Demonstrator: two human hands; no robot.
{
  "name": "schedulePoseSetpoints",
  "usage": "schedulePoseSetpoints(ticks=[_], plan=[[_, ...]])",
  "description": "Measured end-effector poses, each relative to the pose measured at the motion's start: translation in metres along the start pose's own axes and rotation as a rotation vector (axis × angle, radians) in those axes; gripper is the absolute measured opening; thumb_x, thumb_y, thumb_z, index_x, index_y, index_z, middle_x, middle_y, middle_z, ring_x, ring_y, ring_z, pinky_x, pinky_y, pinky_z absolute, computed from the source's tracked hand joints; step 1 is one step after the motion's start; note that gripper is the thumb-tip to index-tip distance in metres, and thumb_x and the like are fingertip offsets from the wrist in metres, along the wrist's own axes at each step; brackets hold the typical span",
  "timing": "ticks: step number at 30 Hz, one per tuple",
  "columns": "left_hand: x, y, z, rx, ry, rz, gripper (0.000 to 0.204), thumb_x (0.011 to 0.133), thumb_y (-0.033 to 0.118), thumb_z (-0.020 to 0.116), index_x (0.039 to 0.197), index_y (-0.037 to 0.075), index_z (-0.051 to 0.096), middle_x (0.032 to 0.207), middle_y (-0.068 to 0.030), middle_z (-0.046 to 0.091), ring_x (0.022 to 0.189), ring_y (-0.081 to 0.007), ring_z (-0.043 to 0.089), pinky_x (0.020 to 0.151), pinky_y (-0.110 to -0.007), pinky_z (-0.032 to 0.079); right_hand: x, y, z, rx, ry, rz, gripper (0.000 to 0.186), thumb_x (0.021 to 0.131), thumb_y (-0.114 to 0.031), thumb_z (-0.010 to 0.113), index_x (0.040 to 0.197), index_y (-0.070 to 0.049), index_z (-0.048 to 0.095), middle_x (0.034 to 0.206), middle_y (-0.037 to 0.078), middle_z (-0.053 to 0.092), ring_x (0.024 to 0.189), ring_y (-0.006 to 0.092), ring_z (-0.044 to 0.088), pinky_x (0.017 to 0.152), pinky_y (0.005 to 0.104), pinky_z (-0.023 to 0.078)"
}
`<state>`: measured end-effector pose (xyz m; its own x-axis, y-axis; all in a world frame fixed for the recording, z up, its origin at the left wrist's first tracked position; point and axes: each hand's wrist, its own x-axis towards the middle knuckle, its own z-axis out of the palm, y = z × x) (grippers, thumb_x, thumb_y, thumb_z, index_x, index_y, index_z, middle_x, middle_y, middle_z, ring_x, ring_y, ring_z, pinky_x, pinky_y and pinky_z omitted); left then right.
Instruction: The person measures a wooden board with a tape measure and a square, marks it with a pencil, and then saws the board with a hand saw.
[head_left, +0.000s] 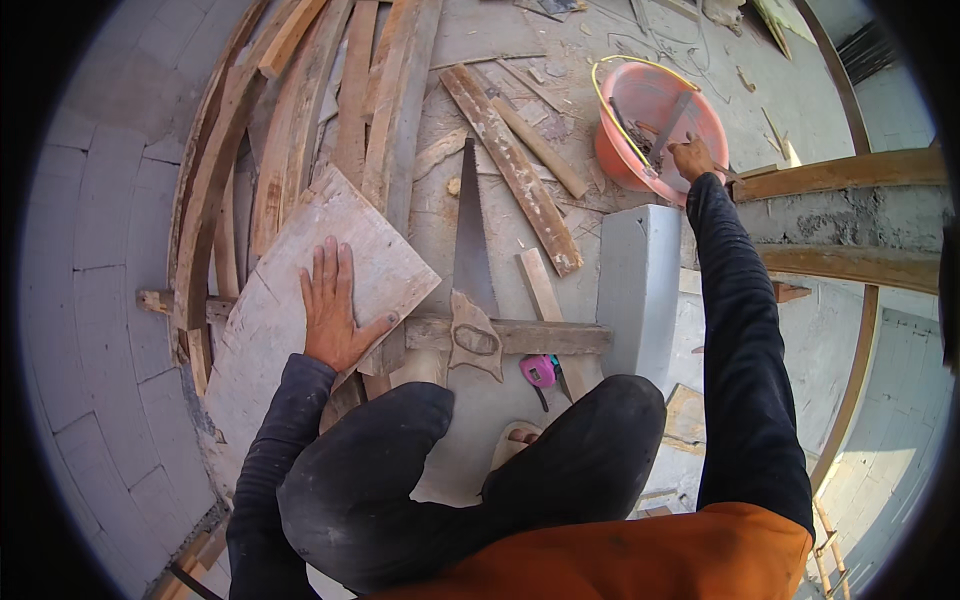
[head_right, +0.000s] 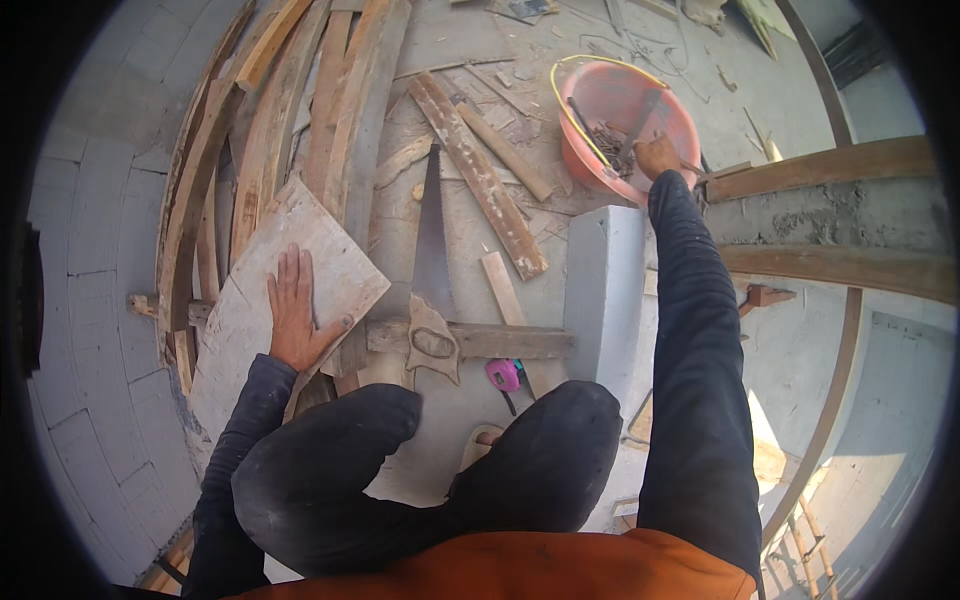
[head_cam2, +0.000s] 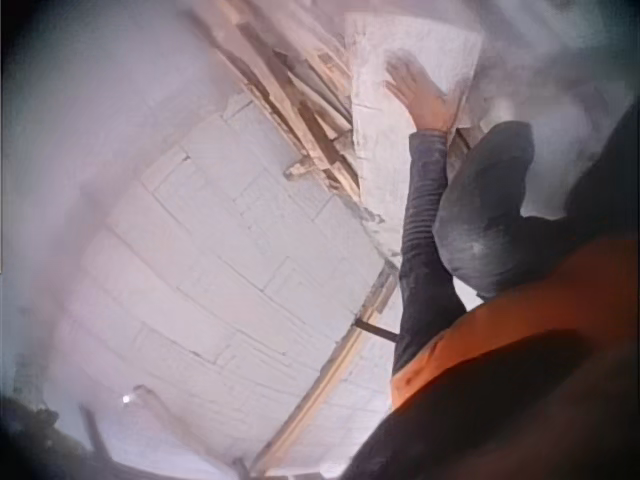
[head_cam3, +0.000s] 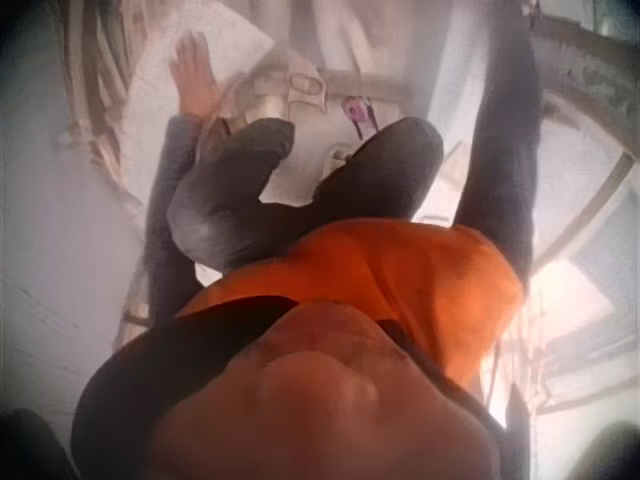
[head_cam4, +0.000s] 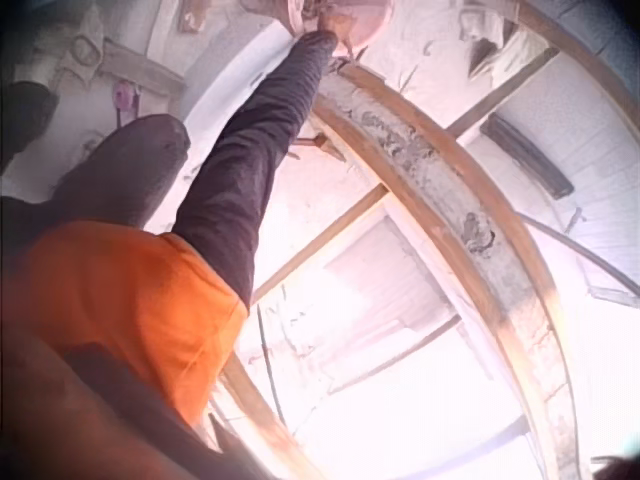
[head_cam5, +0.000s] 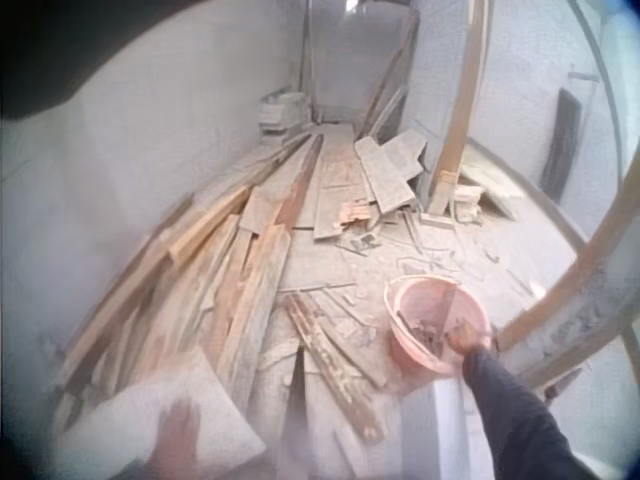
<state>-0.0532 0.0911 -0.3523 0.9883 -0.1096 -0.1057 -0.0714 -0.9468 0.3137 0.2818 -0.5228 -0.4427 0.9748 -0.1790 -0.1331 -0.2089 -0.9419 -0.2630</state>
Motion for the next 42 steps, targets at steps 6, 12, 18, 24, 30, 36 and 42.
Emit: schedulePoseSetpoints(ticks=[6,12,18,24,30,36,42], plan=[[0.001,-0.012,0.021,-0.015,-0.009,-0.013,0.124,0.08,0.07,0.075,0.171,0.003,0.022,0.178,-0.0231,0.019,0.165,-0.0431,0.012,0.131,-0.063,0.004,0.069,0.041,0.061,0.307,-0.26,0.305,0.047,0.098,-0.031,0.07,0.136,-0.004,0.069,0.138,0.018,0.062,0.128,0.032,0.062,0.095,0.0473,0.058],[0.001,-0.009,0.014,-0.059,0.022,-0.018,0.124,0.077,0.068,0.079,0.171,0.007,0.026,0.177,-0.0209,0.022,0.165,-0.0419,0.015,0.131,-0.062,0.006,0.088,0.073,0.089,0.191,-0.048,-0.136,0.036,0.096,-0.024,0.075,0.118,0.004,0.067,0.097,0.013,0.074,0.084,0.024,0.07,0.076,0.0369,0.056],[0.001,-0.007,0.018,-0.101,0.078,0.003,0.127,0.073,0.068,0.082,0.17,0.008,0.027,0.177,-0.0203,0.023,0.165,-0.0413,0.014,0.132,-0.062,0.005,0.12,0.082,0.104,-0.138,-0.216,-0.027,0.058,0.105,-0.034,0.056,0.151,0.002,0.056,0.142,0.031,0.065,0.141,0.0449,0.056,0.119,0.0451,0.042],[-0.01,-0.011,0.017,-0.12,0.066,-0.007,0.143,0.068,0.086,0.077,0.172,0.007,0.019,0.177,-0.0202,0.018,0.166,-0.0392,0.01,0.133,-0.062,0.0,0.128,0.073,0.112,0.082,-0.189,-0.203,0.057,0.109,-0.041,0.052,0.147,0.002,0.057,0.138,0.027,0.068,0.132,0.0422,0.061,0.113,0.0468,0.045],[-0.01,-0.013,0.021,-0.123,0.069,-0.011,0.143,0.068,0.087,0.075,0.172,0.007,0.019,0.178,-0.0203,0.017,0.166,-0.038,0.007,0.133,-0.062,-0.002,0.118,0.067,0.108,0.058,-0.053,-0.315,0.058,0.11,-0.043,0.051,0.145,0.002,0.058,0.137,0.025,0.068,0.13,0.0409,0.062,0.111,0.0467,0.046],[-0.014,-0.014,0.023,-0.131,0.123,0.001,0.141,0.069,0.087,0.073,0.171,0.007,0.02,0.178,-0.0185,0.017,0.167,-0.0355,0.005,0.134,-0.061,-0.003,0.097,0.049,0.058,0.122,0.165,-0.515,0.058,0.111,-0.045,0.05,0.144,0.002,0.059,0.136,0.024,0.069,0.127,0.0395,0.064,0.109,0.0466,0.047],[-0.018,-0.013,0.028,-0.162,0.162,-0.025,0.138,0.07,0.089,0.071,0.171,0.007,0.025,0.179,-0.0171,0.017,0.167,-0.0327,0.007,0.134,-0.059,-0.002,0.012,-0.027,-0.092,0.022,0.269,-0.322,0.06,0.112,-0.05,0.051,0.149,-0.003,0.058,0.144,0.021,0.065,0.132,0.0346,0.062,0.115,0.046,0.043]])
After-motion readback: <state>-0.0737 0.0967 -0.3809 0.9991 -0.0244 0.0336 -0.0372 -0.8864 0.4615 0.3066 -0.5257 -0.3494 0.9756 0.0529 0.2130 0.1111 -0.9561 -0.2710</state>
